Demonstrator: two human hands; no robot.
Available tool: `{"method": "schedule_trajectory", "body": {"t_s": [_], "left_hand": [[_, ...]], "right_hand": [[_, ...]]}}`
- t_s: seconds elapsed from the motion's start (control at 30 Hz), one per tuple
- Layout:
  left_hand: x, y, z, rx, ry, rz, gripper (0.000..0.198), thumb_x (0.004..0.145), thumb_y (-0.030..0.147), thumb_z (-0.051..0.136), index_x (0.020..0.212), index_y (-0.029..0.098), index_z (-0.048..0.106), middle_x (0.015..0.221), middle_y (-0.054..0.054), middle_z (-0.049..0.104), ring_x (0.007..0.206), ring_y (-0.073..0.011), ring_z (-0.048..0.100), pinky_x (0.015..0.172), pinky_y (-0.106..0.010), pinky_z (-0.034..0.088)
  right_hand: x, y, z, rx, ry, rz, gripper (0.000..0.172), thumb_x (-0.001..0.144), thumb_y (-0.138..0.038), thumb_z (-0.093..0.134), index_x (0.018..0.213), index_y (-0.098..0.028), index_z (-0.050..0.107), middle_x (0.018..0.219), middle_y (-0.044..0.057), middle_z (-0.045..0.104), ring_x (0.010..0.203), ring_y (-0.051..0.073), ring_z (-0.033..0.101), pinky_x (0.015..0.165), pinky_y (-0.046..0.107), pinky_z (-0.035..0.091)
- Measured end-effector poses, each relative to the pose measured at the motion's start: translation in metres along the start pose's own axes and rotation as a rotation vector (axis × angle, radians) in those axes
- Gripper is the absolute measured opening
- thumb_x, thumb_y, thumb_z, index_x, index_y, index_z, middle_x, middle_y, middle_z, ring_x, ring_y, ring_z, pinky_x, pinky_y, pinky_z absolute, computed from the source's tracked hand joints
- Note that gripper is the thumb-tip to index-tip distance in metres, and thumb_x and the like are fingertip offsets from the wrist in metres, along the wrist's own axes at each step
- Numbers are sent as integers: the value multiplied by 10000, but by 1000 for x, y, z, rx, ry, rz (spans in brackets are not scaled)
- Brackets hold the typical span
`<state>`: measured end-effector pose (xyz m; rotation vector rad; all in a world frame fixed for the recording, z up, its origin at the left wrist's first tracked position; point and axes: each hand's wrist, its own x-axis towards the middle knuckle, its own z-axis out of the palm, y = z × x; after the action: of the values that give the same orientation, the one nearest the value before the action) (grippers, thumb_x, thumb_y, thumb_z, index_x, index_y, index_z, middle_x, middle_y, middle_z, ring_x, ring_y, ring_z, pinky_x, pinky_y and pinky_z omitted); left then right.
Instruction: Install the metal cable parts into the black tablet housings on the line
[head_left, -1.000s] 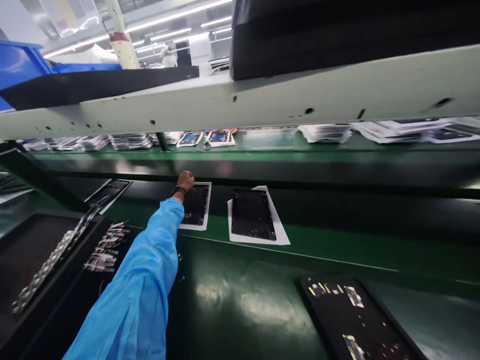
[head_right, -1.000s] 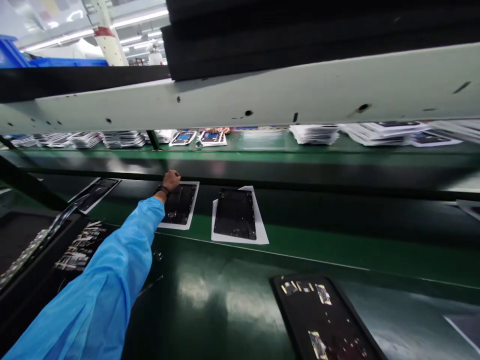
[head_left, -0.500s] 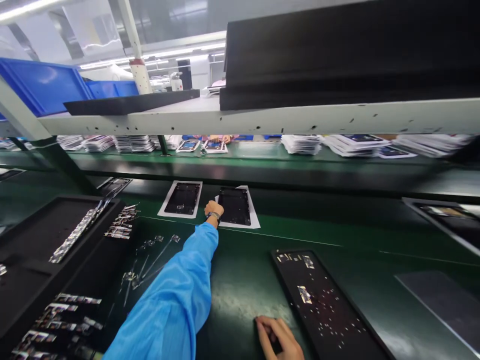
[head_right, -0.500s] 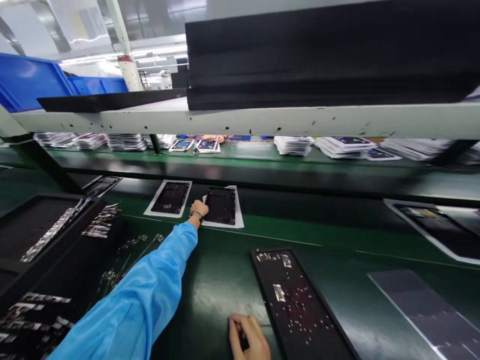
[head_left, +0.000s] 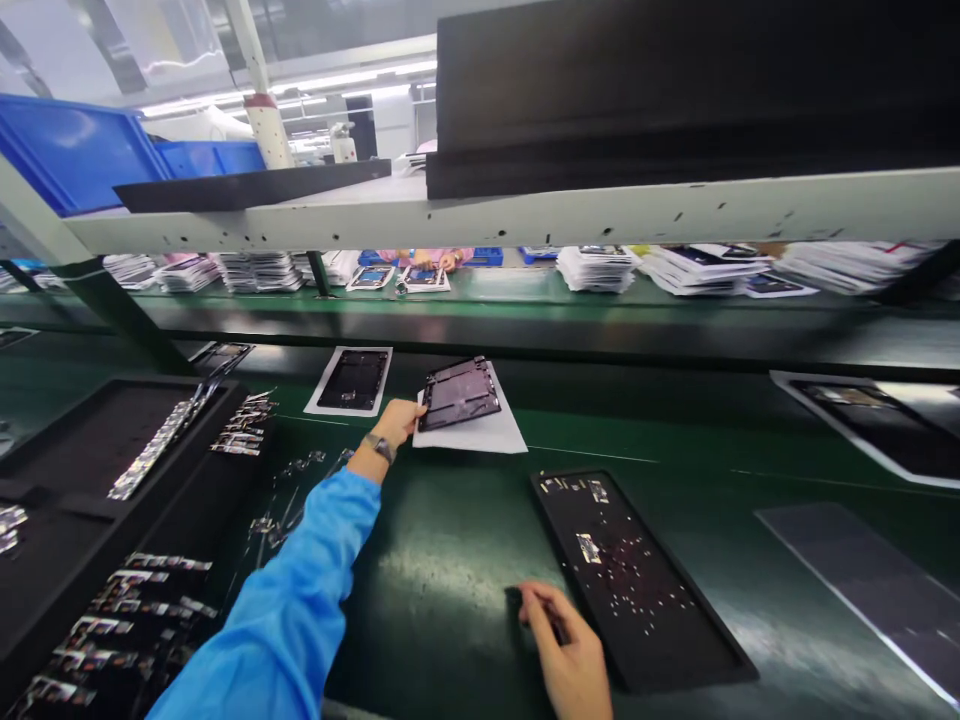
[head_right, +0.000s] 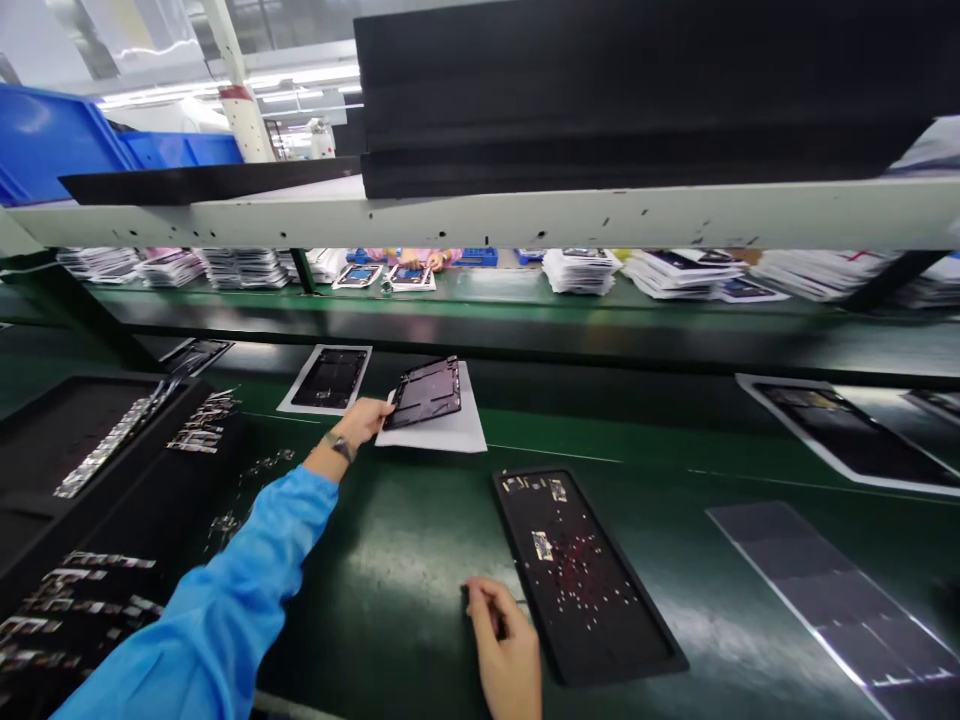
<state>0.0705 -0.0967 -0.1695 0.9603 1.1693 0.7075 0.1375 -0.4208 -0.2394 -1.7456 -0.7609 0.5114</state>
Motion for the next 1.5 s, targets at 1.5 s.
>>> {"method": "schedule_trajectory", "body": {"t_s": [1.5], "left_hand": [[-131,-107,-245,716,582,358,294,603,448,670,772,251,533,701,-6,596,670,-254,575,619,-394,477]], "right_hand": [[90,-33,-111,-536,38,-168,286,884,-456,580,892,-221,741,809,68,702,735,228,621,664,349,472]]}}
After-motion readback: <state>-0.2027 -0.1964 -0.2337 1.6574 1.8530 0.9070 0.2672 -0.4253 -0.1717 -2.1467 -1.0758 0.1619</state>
